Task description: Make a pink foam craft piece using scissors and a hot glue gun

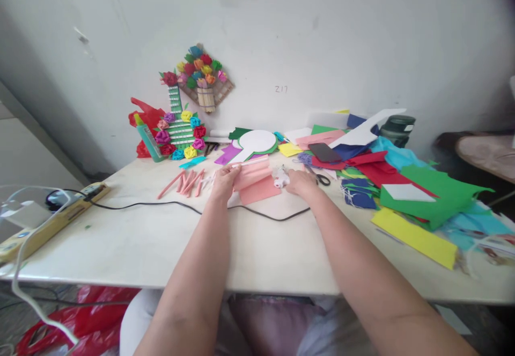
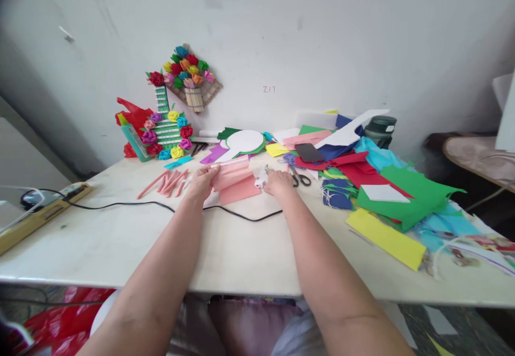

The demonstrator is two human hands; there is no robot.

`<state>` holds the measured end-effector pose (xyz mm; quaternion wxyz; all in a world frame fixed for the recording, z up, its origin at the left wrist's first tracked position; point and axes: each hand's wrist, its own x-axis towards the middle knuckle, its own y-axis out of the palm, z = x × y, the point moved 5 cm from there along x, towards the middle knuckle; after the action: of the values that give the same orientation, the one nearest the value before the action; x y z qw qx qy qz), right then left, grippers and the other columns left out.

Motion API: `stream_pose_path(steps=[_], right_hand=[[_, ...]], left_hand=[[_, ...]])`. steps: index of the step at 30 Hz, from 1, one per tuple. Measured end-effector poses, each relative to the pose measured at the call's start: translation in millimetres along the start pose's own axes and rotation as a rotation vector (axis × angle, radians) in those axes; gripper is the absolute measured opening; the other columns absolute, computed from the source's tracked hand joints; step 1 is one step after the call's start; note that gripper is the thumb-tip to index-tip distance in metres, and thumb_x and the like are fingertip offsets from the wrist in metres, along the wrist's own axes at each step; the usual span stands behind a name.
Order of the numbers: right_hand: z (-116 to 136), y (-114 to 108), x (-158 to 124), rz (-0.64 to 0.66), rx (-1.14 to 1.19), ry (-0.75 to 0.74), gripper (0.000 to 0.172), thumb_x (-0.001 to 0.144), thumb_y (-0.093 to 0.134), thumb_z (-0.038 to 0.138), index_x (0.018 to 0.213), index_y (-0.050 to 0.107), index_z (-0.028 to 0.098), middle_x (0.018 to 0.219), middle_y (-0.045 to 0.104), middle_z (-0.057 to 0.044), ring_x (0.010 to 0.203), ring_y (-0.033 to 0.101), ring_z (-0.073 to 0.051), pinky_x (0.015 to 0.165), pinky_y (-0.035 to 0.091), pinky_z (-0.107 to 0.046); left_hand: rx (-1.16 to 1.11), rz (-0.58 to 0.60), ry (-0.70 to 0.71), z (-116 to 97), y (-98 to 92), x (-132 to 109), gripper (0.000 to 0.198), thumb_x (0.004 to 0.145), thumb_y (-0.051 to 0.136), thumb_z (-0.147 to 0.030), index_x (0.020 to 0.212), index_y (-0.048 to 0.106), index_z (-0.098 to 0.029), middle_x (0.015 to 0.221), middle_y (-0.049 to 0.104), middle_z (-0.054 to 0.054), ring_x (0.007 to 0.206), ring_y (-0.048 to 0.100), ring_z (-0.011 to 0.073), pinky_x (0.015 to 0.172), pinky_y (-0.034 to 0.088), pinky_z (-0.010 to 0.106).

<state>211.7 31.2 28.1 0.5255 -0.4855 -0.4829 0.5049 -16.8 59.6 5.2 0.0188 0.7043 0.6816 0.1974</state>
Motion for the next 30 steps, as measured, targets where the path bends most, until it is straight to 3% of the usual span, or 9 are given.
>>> stream_pose_path(steps=[7, 11, 15, 18, 21, 24, 30], right_hand=[[-4.5, -1.9, 2.1, -0.142, 0.043, 0.05, 0.032, 0.077, 0.051, 0.028, 0.103, 0.062, 0.014, 0.101, 0.065, -0.017, 0.098, 0.06, -0.027, 0.078, 0.044, -0.034], [-14.2, -14.1, -1.1, -0.274, 0.127, 0.145, 0.029, 0.077, 0.051, 0.025, 0.1, 0.064, 0.013, 0.097, 0.066, -0.018, 0.094, 0.062, -0.028, 0.078, 0.043, -0.035], [-21.6, -23.8, -2.8, -0.483, 0.318, 0.185, 0.032, 0.079, 0.051, 0.034, 0.098, 0.064, 0.013, 0.089, 0.067, -0.018, 0.089, 0.062, -0.029, 0.075, 0.044, -0.036], [-23.1, -23.0, 3.2, -0.558, 0.579, 0.123, 0.034, 0.075, 0.054, 0.041, 0.092, 0.065, 0.013, 0.083, 0.068, -0.013, 0.083, 0.063, -0.027, 0.069, 0.046, -0.033], [-17.5, -18.2, 10.2, -0.492, 0.937, -0.03, 0.037, 0.071, 0.059, 0.047, 0.083, 0.064, 0.012, 0.07, 0.065, -0.008, 0.06, 0.059, -0.019, 0.052, 0.045, -0.026], [-5.8, -16.6, 8.7, -0.336, 1.211, -0.199, 0.04, 0.066, 0.063, 0.05, 0.077, 0.061, 0.012, 0.06, 0.062, -0.004, 0.039, 0.044, -0.009, 0.039, 0.038, -0.022], [10.2, -19.4, -4.1, -0.111, 1.325, -0.383, 0.039, 0.065, 0.068, 0.047, 0.08, 0.061, 0.011, 0.057, 0.061, -0.002, 0.033, 0.035, -0.005, 0.033, 0.033, -0.02]], left_hand=[[0.013, -0.008, 0.002, 2.8, -2.7, 0.9, 0.033, 0.059, 0.073, -0.039, 0.077, 0.064, -0.013, 0.05, 0.052, -0.004, 0.039, 0.043, 0.0071, 0.038, 0.028, 0.019], [-0.003, 0.006, 0.006, 2.4, -2.1, 0.7, 0.034, 0.06, 0.073, -0.039, 0.081, 0.065, -0.013, 0.055, 0.056, -0.002, 0.044, 0.048, 0.0086, 0.043, 0.034, 0.02], [0.011, -0.004, -0.004, 1.9, -1.4, 0.1, 0.034, 0.059, 0.073, -0.038, 0.081, 0.066, -0.013, 0.052, 0.055, -0.002, 0.044, 0.048, 0.0093, 0.046, 0.036, 0.021], [0.017, -0.001, -0.007, 2.1, -0.9, -0.1, 0.033, 0.059, 0.073, -0.037, 0.08, 0.066, -0.013, 0.05, 0.054, -0.003, 0.044, 0.048, 0.0093, 0.046, 0.035, 0.021], [-0.004, 0.02, 0.0, 2.7, -0.4, 0.4, 0.034, 0.059, 0.073, -0.037, 0.081, 0.066, -0.013, 0.053, 0.055, -0.002, 0.045, 0.048, 0.009, 0.047, 0.036, 0.021], [0.006, 0.022, 0.002, 3.4, -0.7, 0.9, 0.034, 0.06, 0.073, -0.038, 0.081, 0.066, -0.012, 0.053, 0.056, -0.002, 0.045, 0.048, 0.0088, 0.045, 0.035, 0.021], [0.02, 0.015, -0.005, 1.1, 2.4, -1.7, 0.033, 0.059, 0.073, -0.039, 0.077, 0.066, -0.012, 0.055, 0.058, -0.001, 0.046, 0.049, 0.0095, 0.045, 0.035, 0.021]])
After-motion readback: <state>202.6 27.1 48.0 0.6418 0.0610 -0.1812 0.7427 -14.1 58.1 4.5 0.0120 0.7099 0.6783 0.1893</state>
